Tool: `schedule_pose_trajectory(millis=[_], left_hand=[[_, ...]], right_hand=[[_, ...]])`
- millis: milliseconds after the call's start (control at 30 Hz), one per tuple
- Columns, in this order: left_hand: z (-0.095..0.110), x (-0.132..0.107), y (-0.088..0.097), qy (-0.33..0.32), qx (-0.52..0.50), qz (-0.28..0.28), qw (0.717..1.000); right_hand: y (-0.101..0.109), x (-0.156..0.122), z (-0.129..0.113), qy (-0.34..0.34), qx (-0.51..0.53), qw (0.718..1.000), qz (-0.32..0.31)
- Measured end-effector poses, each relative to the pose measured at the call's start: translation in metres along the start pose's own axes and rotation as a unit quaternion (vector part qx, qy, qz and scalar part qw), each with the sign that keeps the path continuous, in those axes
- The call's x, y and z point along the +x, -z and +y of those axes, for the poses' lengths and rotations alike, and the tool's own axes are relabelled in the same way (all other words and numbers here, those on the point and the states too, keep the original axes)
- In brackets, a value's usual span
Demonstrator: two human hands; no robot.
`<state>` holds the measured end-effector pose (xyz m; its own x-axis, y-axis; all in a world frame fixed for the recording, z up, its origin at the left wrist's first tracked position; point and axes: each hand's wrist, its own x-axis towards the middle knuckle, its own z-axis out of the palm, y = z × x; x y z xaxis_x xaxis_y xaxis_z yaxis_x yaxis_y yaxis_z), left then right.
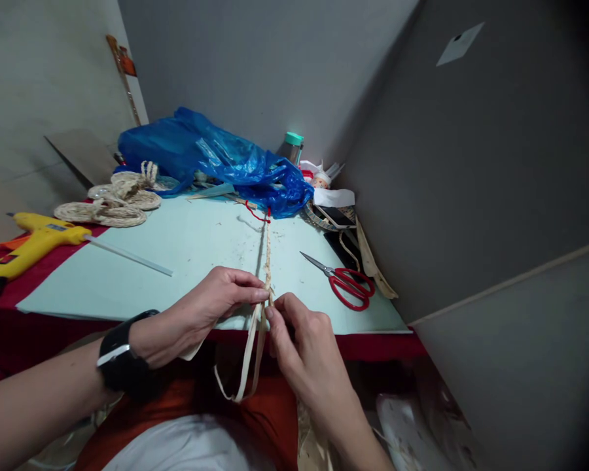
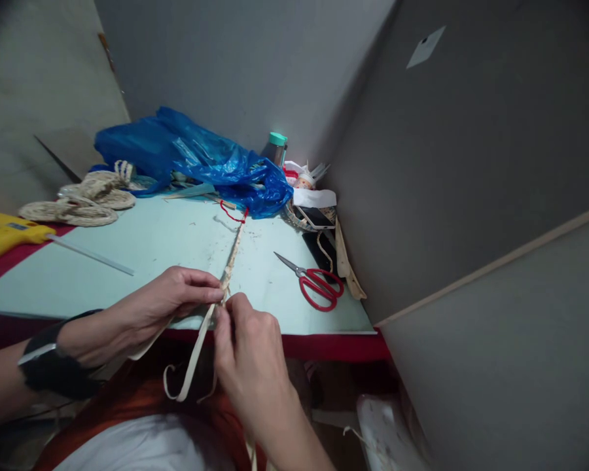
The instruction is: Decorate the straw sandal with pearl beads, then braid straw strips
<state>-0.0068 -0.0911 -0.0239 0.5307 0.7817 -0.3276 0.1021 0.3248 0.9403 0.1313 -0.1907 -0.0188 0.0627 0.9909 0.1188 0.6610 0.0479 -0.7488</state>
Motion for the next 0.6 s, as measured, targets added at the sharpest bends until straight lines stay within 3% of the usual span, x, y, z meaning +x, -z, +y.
schedule_pose_trajectory(millis=[200,333,500,600], left_hand=[[-0.001,0.0,-0.001,-0.001,-0.001,-0.017,1.0],[-0.001,-0.002,0.0,-0.016,0.001,-0.027,1.0],[-0.006,-0.009,0.007,0.01,-0.049,-0.029,0.998],[-0.004,-0.014,0.007,0.012,-0.089,-0.032,0.995]], right_hand=[[0.01,-0.001,-0.001,0.002,0.005,1.0,0.0],[-0.008,-0.003,-0.003,0.014,-0.058,0.998,0.016],[-0.043,-0.009,0.001,0.11,-0.232,0.959,0.117],[-0.037,-0.01,0.0,0.165,-0.241,0.951,0.104]])
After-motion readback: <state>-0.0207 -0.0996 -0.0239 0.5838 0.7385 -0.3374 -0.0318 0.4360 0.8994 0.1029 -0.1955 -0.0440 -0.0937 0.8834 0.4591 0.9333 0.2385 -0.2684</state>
